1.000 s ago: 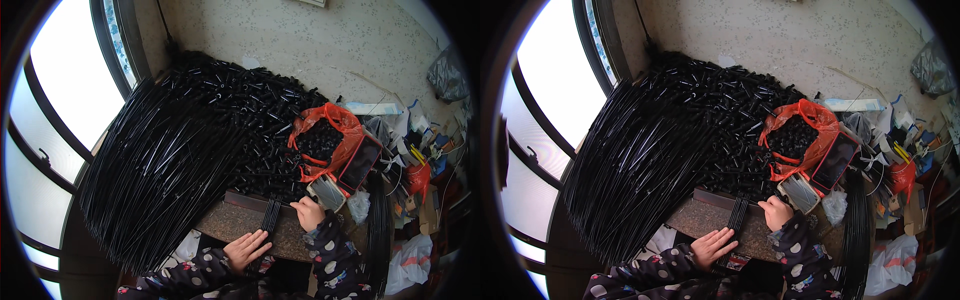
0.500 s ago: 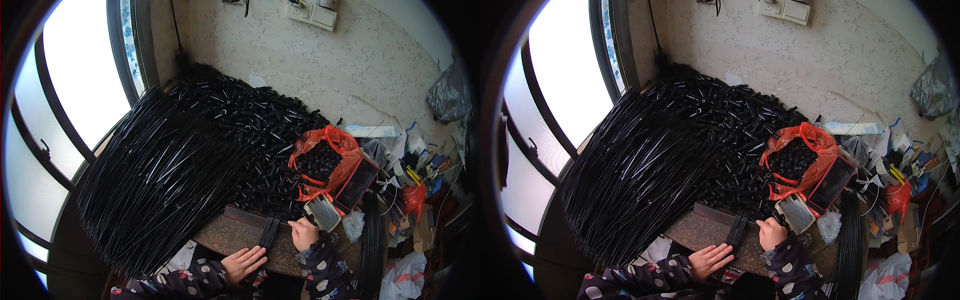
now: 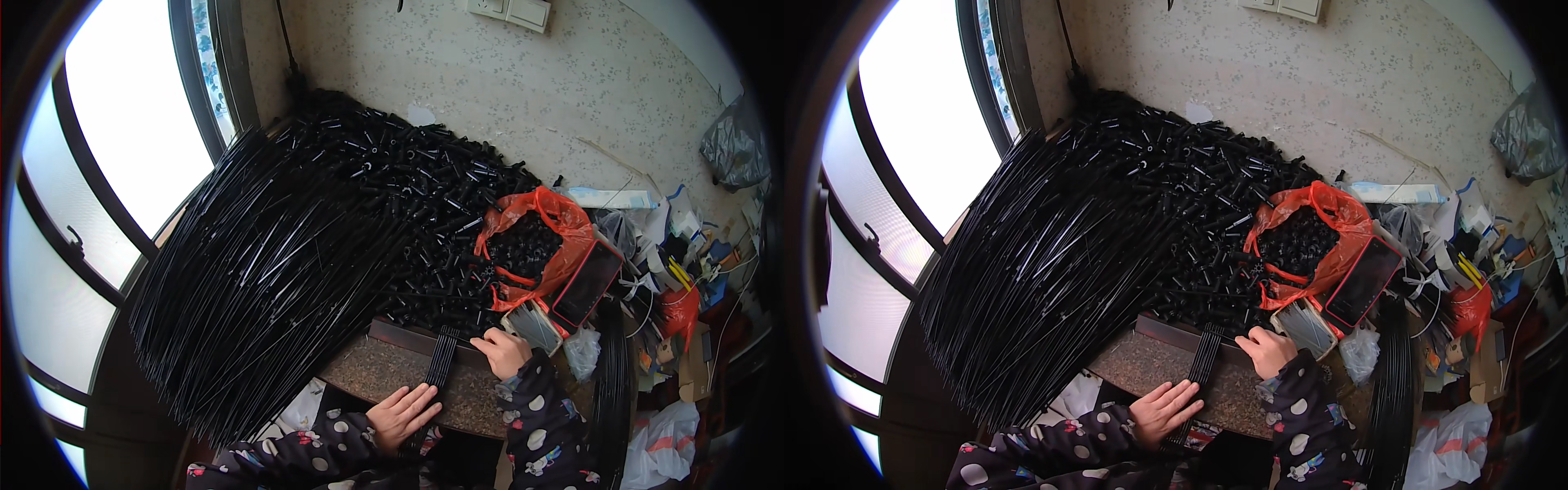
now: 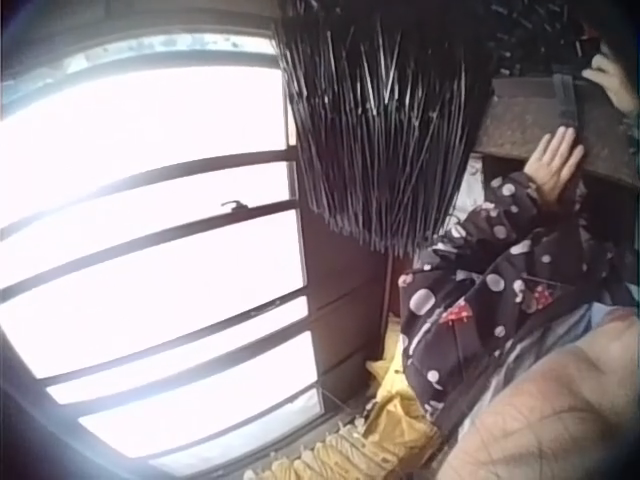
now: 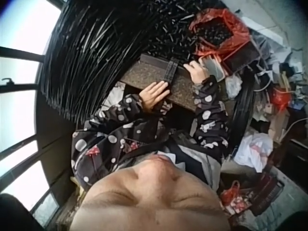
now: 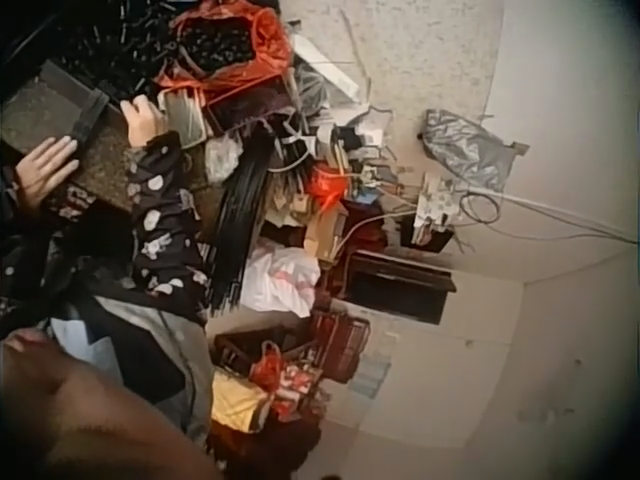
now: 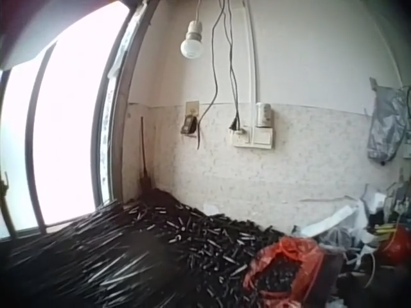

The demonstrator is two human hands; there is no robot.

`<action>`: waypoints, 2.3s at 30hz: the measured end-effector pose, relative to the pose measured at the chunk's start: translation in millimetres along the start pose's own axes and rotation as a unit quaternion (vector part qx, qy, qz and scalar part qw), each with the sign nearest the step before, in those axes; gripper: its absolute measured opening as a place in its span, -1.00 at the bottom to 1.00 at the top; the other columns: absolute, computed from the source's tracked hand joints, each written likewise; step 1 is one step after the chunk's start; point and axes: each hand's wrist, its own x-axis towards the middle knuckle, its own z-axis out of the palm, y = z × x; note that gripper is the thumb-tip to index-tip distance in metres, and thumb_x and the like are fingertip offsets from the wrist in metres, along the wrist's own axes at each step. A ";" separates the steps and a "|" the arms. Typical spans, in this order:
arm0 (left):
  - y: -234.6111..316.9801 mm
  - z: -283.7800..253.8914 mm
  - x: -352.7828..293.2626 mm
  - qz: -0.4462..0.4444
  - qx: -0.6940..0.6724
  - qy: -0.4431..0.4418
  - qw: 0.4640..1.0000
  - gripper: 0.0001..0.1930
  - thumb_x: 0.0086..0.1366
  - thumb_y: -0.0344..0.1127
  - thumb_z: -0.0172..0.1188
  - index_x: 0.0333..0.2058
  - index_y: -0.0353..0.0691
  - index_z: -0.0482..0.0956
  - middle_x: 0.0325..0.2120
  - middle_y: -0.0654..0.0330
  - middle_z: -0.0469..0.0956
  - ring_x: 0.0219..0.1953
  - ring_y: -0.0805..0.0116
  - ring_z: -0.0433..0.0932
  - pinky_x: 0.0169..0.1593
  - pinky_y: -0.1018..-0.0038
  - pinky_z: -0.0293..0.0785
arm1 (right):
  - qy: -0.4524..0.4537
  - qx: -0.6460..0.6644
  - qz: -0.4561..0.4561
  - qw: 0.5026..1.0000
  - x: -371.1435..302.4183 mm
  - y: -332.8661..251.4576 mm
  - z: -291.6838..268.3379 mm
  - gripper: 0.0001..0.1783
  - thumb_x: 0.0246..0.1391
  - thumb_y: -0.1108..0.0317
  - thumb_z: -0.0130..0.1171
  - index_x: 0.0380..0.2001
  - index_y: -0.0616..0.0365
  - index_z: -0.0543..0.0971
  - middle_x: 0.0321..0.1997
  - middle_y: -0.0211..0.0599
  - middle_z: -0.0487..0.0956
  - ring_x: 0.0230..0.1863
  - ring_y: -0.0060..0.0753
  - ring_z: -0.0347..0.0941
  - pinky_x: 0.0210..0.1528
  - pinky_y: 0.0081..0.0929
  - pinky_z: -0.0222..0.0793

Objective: Assembling and preparing bundles of black wires by stripping or crimping them with a handheld tool at a production workbench.

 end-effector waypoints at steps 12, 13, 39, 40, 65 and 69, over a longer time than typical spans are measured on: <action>0.7 1.3 -0.2 0.001 0.004 -0.003 1.000 -0.26 -0.03 -0.12 -0.02 0.16 -0.27 0.09 0.19 -0.04 0.05 0.23 0.09 0.07 0.20 0.28 0.02 | 0.037 0.131 0.065 0.989 17.6 -9.4 25.0 -0.85 -0.13 0.50 0.11 -0.40 0.14 0.53 -0.47 -0.32 0.43 -0.46 -0.25 0.43 -0.46 -0.38 0.35; 1.3 1.2 0.3 0.000 -0.003 -0.003 1.000 -0.26 -0.03 -0.13 -0.03 0.16 -0.27 0.09 0.19 -0.05 0.05 0.23 0.09 0.07 0.20 0.28 0.02 | 0.037 0.130 0.067 0.989 17.7 -13.3 25.5 -0.85 -0.13 0.50 0.11 -0.40 0.14 0.53 -0.47 -0.32 0.43 -0.46 -0.25 0.43 -0.46 -0.38 0.35; 11.0 4.8 -9.8 0.019 0.009 -0.011 1.000 -0.36 0.06 -0.27 -0.11 0.15 -0.36 0.08 0.19 -0.10 0.00 0.24 0.07 0.04 0.20 0.28 0.01 | 0.038 0.070 0.117 0.990 -17.1 -11.2 18.0 -0.89 -0.11 0.50 0.09 -0.42 0.18 0.53 -0.49 -0.23 0.41 -0.45 -0.11 0.41 -0.44 -0.36 0.33; 10.4 4.0 -8.7 0.023 0.006 -0.013 1.000 -0.37 0.06 -0.27 -0.12 0.15 -0.36 0.08 0.19 -0.10 0.00 0.23 0.07 0.04 0.20 0.28 0.02 | 0.033 0.064 0.122 0.990 -19.0 -9.8 16.2 -0.89 -0.11 0.50 0.08 -0.42 0.18 0.53 -0.49 -0.23 0.41 -0.45 -0.11 0.41 -0.44 -0.36 0.33; 4.2 2.5 -7.7 0.043 0.006 -0.033 0.999 -0.34 0.04 -0.23 -0.11 0.15 -0.34 0.07 0.19 -0.06 0.02 0.24 0.10 0.05 0.20 0.30 0.03 | -0.006 0.063 0.108 0.992 -12.8 -9.7 9.1 -0.87 -0.10 0.51 0.05 -0.42 0.16 0.55 -0.47 -0.26 0.42 -0.43 -0.14 0.43 -0.41 -0.36 0.36; 2.6 1.1 -7.9 0.047 0.003 -0.047 0.998 -0.31 0.02 -0.20 -0.09 0.16 -0.35 0.05 0.20 -0.07 0.00 0.24 0.10 0.02 0.21 0.30 0.02 | -0.044 0.055 0.099 0.993 -5.1 -2.5 5.8 -0.87 -0.10 0.50 0.05 -0.42 0.14 0.54 -0.45 -0.27 0.43 -0.40 -0.13 0.44 -0.39 -0.35 0.37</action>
